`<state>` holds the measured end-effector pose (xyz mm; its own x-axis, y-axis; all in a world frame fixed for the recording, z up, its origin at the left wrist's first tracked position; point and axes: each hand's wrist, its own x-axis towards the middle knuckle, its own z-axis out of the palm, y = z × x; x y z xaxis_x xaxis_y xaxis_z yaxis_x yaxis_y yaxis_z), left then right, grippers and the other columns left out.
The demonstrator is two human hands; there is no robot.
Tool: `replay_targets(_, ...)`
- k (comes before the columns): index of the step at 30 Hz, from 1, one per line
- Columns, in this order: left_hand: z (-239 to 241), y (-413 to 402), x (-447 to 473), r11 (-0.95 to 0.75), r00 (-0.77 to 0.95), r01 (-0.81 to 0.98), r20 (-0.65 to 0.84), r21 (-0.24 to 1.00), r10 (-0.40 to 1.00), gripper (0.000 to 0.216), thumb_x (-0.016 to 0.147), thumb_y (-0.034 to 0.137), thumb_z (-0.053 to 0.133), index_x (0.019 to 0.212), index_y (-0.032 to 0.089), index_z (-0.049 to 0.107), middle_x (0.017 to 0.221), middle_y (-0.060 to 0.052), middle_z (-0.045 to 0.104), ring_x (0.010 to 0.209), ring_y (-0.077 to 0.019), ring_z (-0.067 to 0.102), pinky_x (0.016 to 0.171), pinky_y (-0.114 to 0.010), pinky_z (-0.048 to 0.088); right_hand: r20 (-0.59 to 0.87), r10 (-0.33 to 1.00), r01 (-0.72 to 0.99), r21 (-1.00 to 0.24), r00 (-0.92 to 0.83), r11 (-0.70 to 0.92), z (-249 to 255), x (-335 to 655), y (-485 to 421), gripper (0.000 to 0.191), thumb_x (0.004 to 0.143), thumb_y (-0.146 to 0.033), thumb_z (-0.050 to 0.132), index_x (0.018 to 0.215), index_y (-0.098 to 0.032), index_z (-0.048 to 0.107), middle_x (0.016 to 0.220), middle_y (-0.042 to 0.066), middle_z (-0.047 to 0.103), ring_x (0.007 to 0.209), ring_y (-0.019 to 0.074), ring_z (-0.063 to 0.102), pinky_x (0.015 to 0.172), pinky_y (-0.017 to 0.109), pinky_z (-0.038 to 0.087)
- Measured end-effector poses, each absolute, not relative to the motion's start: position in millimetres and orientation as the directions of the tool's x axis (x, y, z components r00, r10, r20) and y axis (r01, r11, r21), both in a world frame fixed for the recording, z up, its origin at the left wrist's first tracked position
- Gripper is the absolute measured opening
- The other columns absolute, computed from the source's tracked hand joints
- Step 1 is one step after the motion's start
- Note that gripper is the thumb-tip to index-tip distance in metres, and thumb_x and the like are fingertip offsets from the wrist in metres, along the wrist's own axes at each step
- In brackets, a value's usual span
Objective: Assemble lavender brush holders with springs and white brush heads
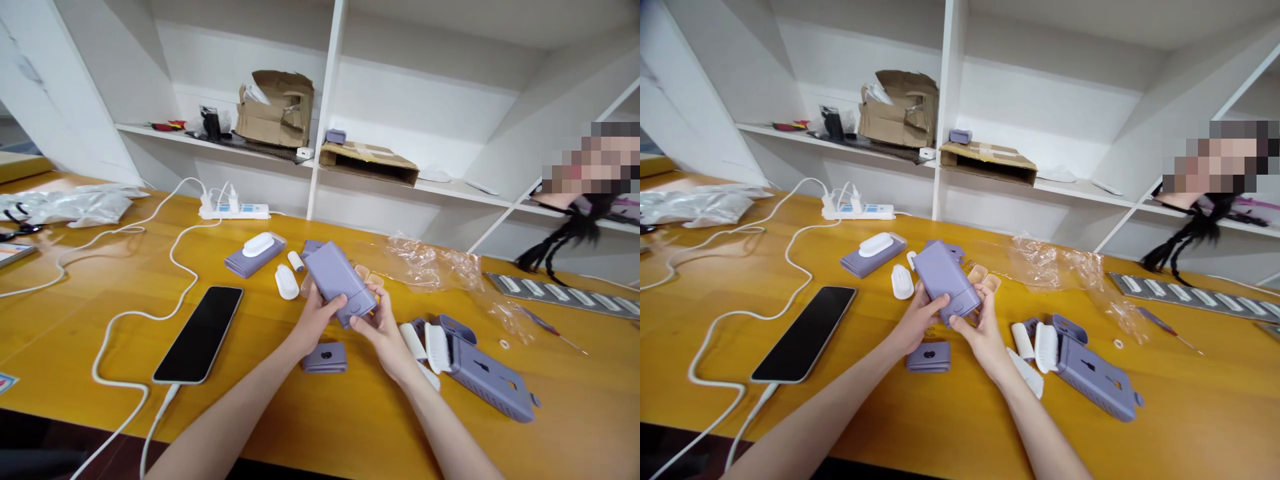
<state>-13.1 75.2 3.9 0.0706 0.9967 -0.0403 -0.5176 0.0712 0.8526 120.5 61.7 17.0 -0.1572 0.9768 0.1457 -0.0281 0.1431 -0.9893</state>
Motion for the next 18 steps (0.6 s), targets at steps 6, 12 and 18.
replay_targets(6,2,79,-18,0.059,0.023,-0.587,-0.056,0.807,0.998,0.062,0.066,0.028,0.07,0.121,0.032,0.041,0.119,-0.003,0.055,0.099,-0.0177,0.056,0.069,-0.026,0.049,0.152,0.981,0.101,-0.981,-0.123,0.165,19,131,63,0.035,0.071,-0.033,0.065,0.103,-0.027,0.053,0.11,0.001,0.055,0.093,0.0173,0.052,0.083,0.03,0.04)
replay_targets(12,1,80,-23,0.184,0.111,-0.598,-0.146,0.78,0.983,0.05,0.064,0.028,0.068,0.111,0.03,0.049,0.108,0.001,0.06,0.089,-0.0158,0.058,0.06,-0.024,0.048,0.06,0.997,0.087,-0.994,-0.056,0.065,29,147,68,0.027,0.069,-0.037,0.066,0.093,-0.024,0.062,0.096,0.003,0.063,0.08,0.0171,0.055,0.067,0.027,0.041)
replay_targets(18,1,82,-29,0.24,0.109,-0.563,-0.217,0.791,0.97,0.034,0.063,0.026,0.063,0.097,0.024,0.059,0.086,0.003,0.063,0.07,-0.0119,0.058,0.053,-0.02,0.044,0.077,0.997,0.059,-0.995,-0.025,0.078,34,161,73,0.025,0.07,-0.039,0.064,0.089,-0.022,0.061,0.096,0.004,0.064,0.076,0.0168,0.06,0.064,0.026,0.04)
